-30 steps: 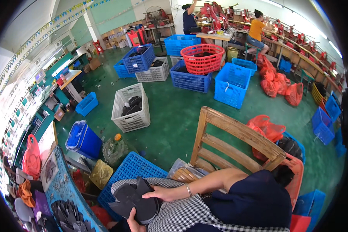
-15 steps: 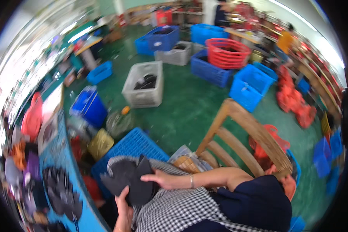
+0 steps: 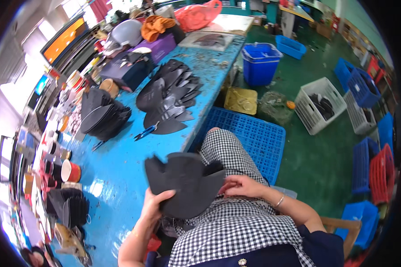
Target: The person trims excess material and threads from black synthetic shoe upper components using small thread scissors.
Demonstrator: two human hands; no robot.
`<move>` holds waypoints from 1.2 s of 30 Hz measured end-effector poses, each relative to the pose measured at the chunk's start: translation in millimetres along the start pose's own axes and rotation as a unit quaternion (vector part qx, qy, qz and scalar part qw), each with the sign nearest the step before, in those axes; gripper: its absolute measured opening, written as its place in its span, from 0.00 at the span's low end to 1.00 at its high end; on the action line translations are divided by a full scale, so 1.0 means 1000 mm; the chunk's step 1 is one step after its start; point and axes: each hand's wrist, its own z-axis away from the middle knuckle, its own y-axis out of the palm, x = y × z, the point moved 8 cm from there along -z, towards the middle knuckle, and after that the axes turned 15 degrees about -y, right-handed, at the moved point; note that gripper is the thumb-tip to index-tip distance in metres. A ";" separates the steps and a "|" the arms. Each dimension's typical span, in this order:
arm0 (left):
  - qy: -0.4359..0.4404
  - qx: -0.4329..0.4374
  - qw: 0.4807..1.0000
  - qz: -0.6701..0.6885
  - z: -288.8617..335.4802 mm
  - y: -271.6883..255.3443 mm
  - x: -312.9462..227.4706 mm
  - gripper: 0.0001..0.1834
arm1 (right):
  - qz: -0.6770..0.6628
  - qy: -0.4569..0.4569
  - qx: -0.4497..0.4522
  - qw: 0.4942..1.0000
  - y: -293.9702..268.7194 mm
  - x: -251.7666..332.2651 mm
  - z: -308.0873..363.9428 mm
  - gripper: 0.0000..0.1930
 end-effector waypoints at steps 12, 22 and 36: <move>0.137 -0.333 0.923 0.133 0.154 -0.275 0.025 0.32 | 0.424 -0.299 0.116 0.847 0.041 0.097 -0.291 0.11; 0.108 -0.445 0.885 0.083 0.219 -0.334 0.070 0.39 | 0.649 -0.313 0.260 0.643 0.124 0.053 -0.394 0.11; 0.234 -0.570 0.709 -0.344 0.191 -0.151 -0.064 0.27 | 0.750 -0.384 0.129 0.524 0.051 0.121 -0.420 0.14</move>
